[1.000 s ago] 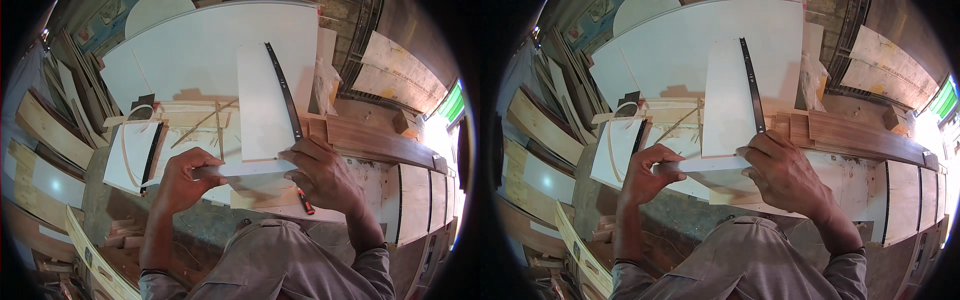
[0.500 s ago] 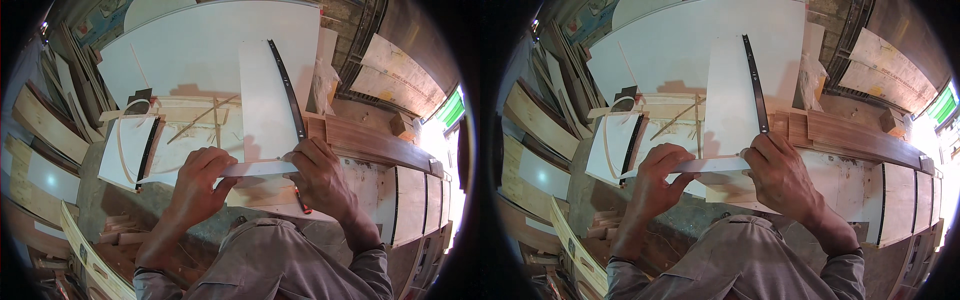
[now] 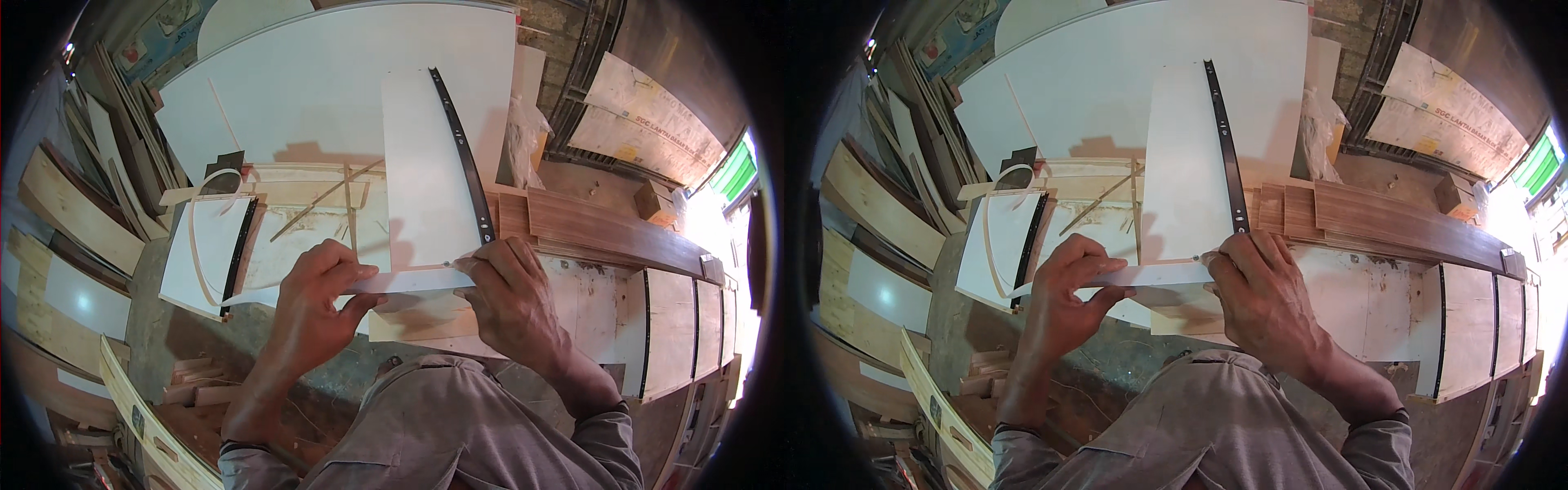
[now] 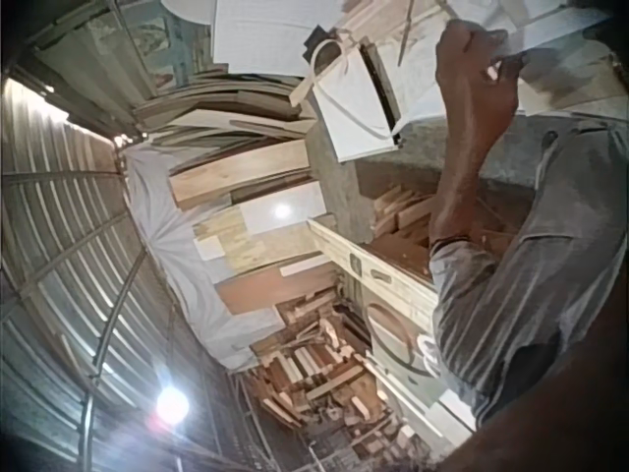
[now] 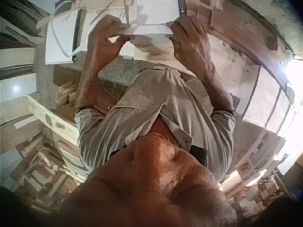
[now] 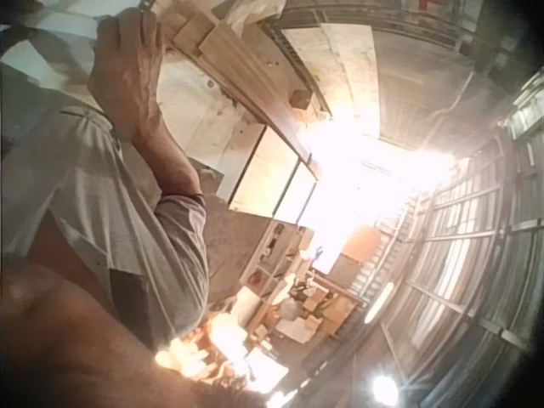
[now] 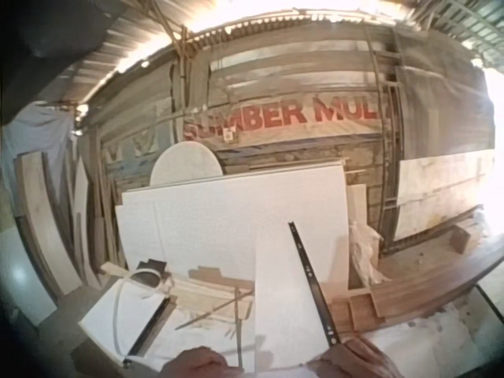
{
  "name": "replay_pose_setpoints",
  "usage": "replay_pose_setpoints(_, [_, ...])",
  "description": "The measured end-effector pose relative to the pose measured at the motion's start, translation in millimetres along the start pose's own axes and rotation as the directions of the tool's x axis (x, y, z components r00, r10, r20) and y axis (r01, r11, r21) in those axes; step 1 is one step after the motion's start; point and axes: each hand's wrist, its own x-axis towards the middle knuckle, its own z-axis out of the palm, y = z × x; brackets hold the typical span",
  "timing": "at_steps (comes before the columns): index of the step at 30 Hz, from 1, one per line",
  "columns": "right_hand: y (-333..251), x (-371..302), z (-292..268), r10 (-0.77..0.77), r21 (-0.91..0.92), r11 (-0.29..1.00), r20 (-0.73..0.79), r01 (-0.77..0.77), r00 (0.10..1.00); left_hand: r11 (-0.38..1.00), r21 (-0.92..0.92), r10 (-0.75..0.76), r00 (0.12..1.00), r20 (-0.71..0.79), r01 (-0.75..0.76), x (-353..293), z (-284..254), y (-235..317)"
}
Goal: The person applies a laminate strip to the edge of a wooden drawer, trims the excess using a cutter, and smooths the edges with a sanding block.
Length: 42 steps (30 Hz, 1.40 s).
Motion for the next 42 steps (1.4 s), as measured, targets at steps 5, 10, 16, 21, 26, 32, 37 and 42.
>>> replay_pose_setpoints(5, [1,-3,2,-0.04,-0.03,0.999,-0.02,0.04,0.999,0.949,0.284,0.164,0.984,-0.07,-0.138,-8,6,7])
replay_pose_setpoints(10, [8,-2,-10,-0.008,0.008,1.0,0.029,0.007,1.0,0.935,0.327,0.173,0.981,-0.082,-0.138,-5,9,11])
replay_pose_setpoints(16, [44,-27,-28,0.166,0.368,0.916,0.018,-0.161,0.986,0.887,0.444,0.162,0.986,-0.045,-0.125,-12,12,25])
replay_pose_setpoints(21, [42,-35,-16,0.276,0.456,0.854,0.012,-0.251,0.961,0.825,0.55,0.177,0.984,-0.026,-0.134,2,33,58])
replay_pose_setpoints(26, [43,-34,-17,0.294,0.503,0.821,0.032,-0.27,0.955,0.929,0.29,0.243,0.97,-0.017,-0.228,21,79,57])
replay_pose_setpoints(32, [46,-35,-18,0.27,0.537,0.812,0.003,-0.229,0.963,0.941,0.26,0.245,0.966,-0.085,-0.216,29,97,57])
replay_pose_setpoints(37, [49,-37,-15,0.229,0.538,0.823,-0.019,-0.183,0.973,0.937,0.277,0.248,0.964,-0.095,-0.214,29,100,55])
replay_pose_setpoints(42, [47,-42,-19,0.182,0.523,0.844,-0.066,-0.121,0.981,0.917,0.318,0.277,0.959,-0.068,-0.242,30,99,59])
